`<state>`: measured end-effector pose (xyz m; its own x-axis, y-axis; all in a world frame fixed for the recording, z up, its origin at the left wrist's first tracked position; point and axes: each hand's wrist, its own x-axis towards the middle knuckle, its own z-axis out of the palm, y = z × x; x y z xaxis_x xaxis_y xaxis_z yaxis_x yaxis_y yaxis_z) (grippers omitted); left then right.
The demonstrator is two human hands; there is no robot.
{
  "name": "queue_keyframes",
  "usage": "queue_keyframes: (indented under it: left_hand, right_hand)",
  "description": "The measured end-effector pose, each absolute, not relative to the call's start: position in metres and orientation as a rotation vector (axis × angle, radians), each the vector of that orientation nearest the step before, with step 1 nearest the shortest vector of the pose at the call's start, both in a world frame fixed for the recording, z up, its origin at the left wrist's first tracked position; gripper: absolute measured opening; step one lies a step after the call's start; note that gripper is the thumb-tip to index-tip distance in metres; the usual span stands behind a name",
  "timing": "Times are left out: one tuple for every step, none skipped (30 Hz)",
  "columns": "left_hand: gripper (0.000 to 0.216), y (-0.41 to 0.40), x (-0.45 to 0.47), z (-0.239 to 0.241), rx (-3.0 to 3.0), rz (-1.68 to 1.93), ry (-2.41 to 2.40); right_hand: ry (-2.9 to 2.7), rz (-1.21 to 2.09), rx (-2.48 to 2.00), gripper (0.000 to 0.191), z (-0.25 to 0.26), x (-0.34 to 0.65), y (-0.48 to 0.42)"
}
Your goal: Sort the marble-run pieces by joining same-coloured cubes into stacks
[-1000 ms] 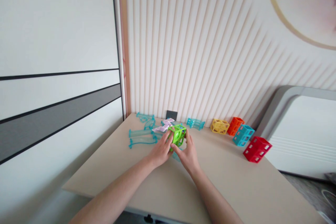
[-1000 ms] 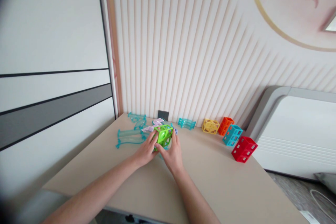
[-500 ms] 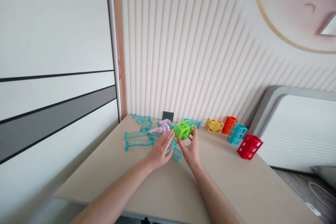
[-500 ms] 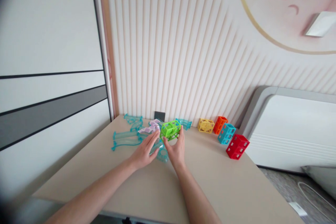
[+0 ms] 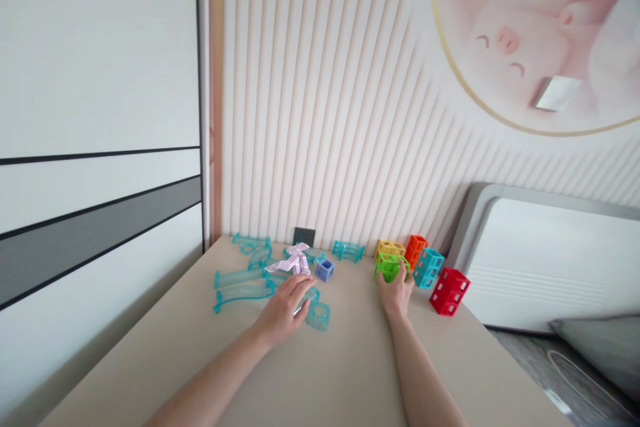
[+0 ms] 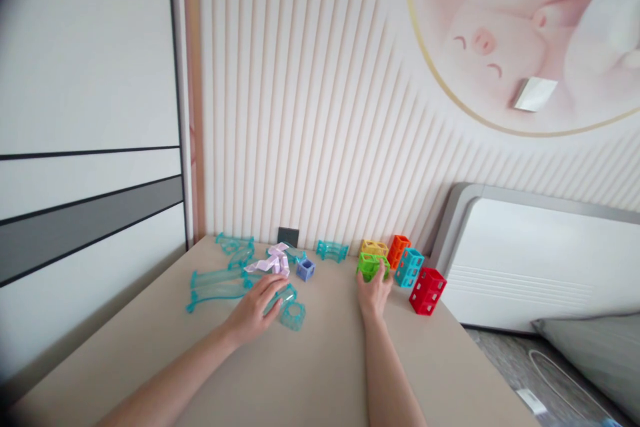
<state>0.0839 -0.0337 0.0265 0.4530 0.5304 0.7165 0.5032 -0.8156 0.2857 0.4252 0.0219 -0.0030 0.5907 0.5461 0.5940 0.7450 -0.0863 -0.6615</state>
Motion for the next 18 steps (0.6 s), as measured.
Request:
queue_keyframes:
  left_hand:
    - [0.043,-0.034,0.084,0.027,2.647,1.329,0.944]
    - [0.042,-0.034,0.083,0.027,2.645,1.335,0.947]
    - [0.041,-0.034,0.083,0.027,2.643,1.342,0.952]
    - [0.041,-0.034,0.083,0.027,2.642,1.350,0.956]
    - [0.040,-0.033,0.083,0.027,2.642,1.357,0.957]
    - [0.040,-0.033,0.083,0.027,2.642,1.362,0.958]
    - [0.040,-0.033,0.083,0.026,2.642,1.364,0.956]
    - [0.039,-0.032,0.083,0.026,2.642,1.364,0.951]
    - [0.038,-0.032,0.083,0.026,2.643,1.363,0.945]
    - [0.037,-0.031,0.083,0.026,2.642,1.360,0.939]
    - [0.036,-0.031,0.083,0.026,2.641,1.358,0.935]
    - [0.035,-0.031,0.083,0.026,2.641,1.357,0.932]
    - [0.034,-0.031,0.083,0.025,2.643,1.355,0.930]
    - [0.034,-0.031,0.083,0.025,2.647,1.353,0.928]
    - [0.033,-0.031,0.083,0.025,2.655,1.348,0.928]
    - [0.033,-0.032,0.082,0.025,2.664,1.344,0.929]
    - [0.033,-0.032,0.082,0.025,2.673,1.339,0.930]
    - [0.033,-0.032,0.081,0.025,2.681,1.334,0.934]
  right_hand:
    - [-1.067,-0.240,-1.776,0.075,-0.004,0.429,0.023]
    - [-1.067,-0.239,-1.796,0.075,-0.005,0.432,0.025]
    - [-1.059,-0.236,-1.820,0.075,-0.006,0.435,0.025]
    - [-1.046,-0.233,-1.849,0.076,-0.006,0.437,0.025]
    - [-1.032,-0.236,-1.881,0.077,-0.007,0.438,0.025]
    - [-1.019,-0.251,-1.916,0.077,-0.007,0.439,0.024]
    - [-1.011,-0.278,-1.950,0.078,-0.007,0.438,0.023]
    - [-1.012,-0.317,-1.982,0.078,-0.007,0.437,0.021]
    - [-1.026,-0.362,-2.008,0.078,-0.007,0.435,0.019]
    - [-1.051,-0.409,-2.028,0.075,-0.007,0.433,0.016]
    - [-1.086,-0.450,-2.039,0.072,-0.007,0.431,0.014]
    - [-1.127,-0.480,-2.044,0.069,-0.007,0.429,0.012]
    - [-1.167,-0.498,-2.047,0.066,-0.007,0.427,0.011]
    - [-1.196,-0.505,-2.052,0.064,-0.007,0.426,0.009]
    - [-1.213,-0.501,-2.061,0.063,-0.007,0.426,0.009]
    - [-1.220,-0.490,-2.074,0.063,-0.008,0.426,0.009]
    - [-1.221,-0.474,-2.086,0.063,-0.008,0.428,0.009]
    - [-1.220,-0.457,-2.096,0.063,-0.008,0.429,0.010]
